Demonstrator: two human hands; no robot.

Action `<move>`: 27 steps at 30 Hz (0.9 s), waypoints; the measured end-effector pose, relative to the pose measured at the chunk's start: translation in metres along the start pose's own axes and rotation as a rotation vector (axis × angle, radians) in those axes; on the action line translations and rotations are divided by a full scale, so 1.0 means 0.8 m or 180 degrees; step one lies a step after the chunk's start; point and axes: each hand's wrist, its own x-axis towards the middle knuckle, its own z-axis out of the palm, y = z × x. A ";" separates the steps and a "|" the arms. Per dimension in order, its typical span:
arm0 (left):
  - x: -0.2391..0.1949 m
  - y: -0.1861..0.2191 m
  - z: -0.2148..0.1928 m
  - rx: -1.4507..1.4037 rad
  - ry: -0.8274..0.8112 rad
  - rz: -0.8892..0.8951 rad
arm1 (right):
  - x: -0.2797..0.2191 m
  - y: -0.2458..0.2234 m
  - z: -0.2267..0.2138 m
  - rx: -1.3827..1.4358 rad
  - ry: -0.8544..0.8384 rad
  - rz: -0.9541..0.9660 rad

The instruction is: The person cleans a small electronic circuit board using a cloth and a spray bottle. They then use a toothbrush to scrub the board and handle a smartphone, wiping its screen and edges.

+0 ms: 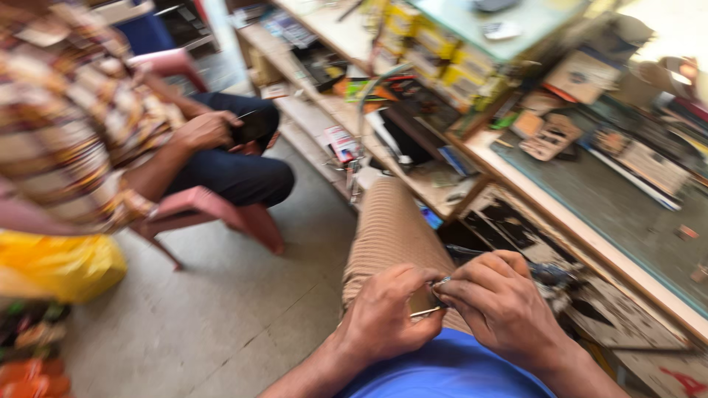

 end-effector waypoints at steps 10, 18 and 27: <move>0.033 -0.009 0.049 -0.0137 -0.0421 0.0206 | -0.050 0.029 -0.019 0.0041 0.0071 0.0332; 0.093 -0.009 0.074 -0.0084 -0.0624 0.0637 | -0.079 0.080 -0.022 -0.0221 0.0527 0.0664; 0.198 -0.011 0.160 0.0038 -0.1088 0.1095 | -0.153 0.185 -0.043 -0.1018 0.0769 0.1468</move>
